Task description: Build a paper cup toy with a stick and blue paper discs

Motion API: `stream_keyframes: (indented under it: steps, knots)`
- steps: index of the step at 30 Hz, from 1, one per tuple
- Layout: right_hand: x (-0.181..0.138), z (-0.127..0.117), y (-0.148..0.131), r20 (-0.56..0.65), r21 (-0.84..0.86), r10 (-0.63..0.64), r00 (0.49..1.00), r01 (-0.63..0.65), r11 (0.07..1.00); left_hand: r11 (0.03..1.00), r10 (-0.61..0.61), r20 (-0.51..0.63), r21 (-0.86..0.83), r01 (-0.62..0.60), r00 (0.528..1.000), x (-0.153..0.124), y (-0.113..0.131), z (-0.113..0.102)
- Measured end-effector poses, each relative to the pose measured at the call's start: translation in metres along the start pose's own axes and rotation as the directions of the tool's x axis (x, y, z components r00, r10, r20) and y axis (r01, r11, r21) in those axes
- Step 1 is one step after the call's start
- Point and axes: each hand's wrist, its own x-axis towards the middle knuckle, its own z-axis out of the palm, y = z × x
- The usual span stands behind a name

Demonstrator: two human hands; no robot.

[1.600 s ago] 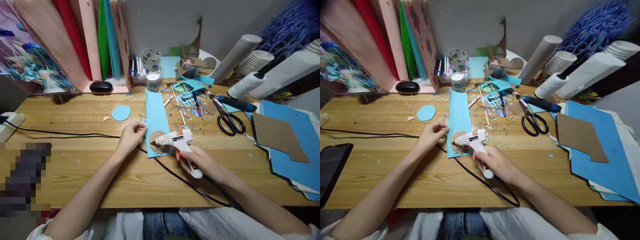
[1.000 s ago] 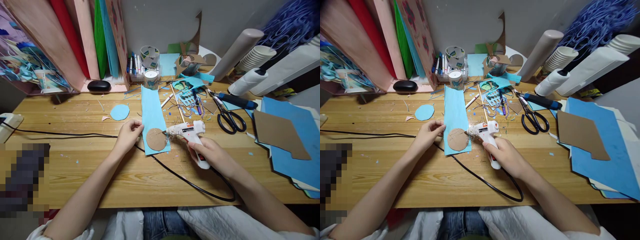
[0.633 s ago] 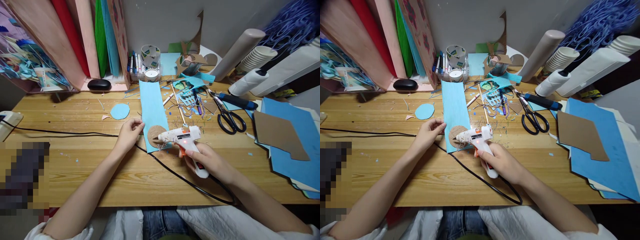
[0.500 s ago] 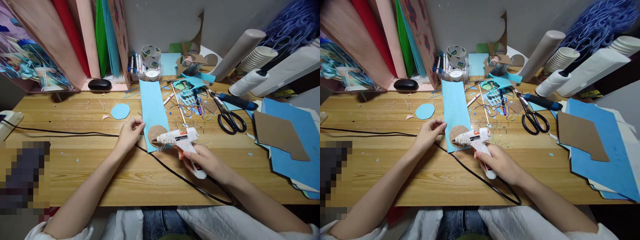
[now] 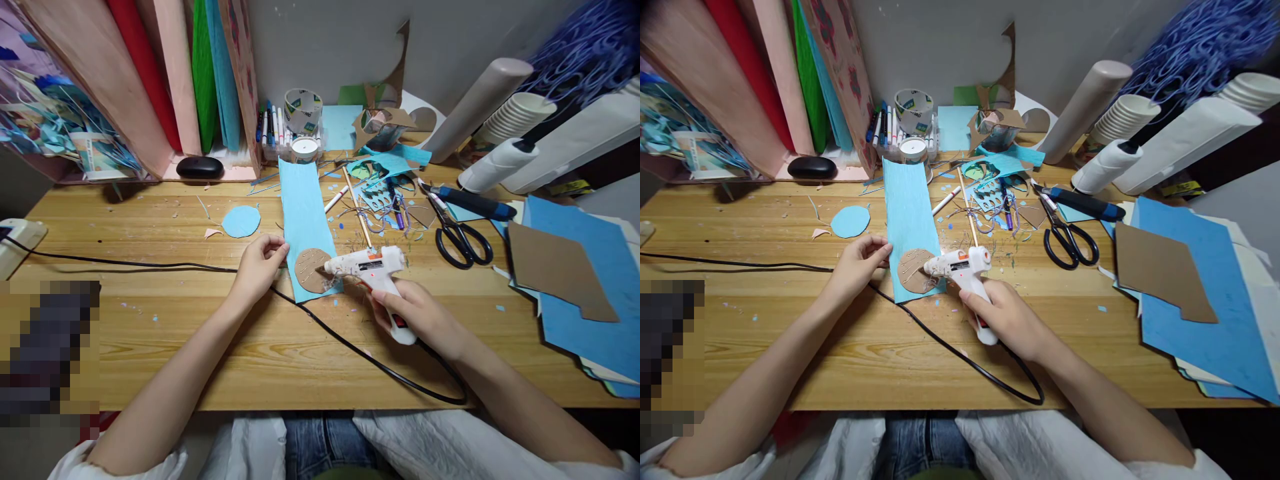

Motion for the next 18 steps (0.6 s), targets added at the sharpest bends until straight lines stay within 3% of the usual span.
stream_keyframes:
  steps: [5, 14, 18]
  knots:
    - [0.001, -0.008, 0.003, -0.092, -0.029, 0.027, 0.995, -0.029, 0.999, 1.000, 0.001, -0.020, -0.009, -0.001, 1.000, -0.001, 0.003, 0.000]
    - [0.002, -0.014, -0.001, -0.126, -0.005, 0.039, 0.991, -0.040, 0.999, 0.999, -0.027, -0.016, -0.018, 0.027, 1.000, -0.001, 0.004, -0.001]
    - [-0.001, -0.011, -0.001, -0.047, 0.064, 0.018, 0.999, -0.015, 0.998, 0.998, -0.044, -0.037, -0.043, 0.042, 0.998, -0.001, 0.005, 0.000]
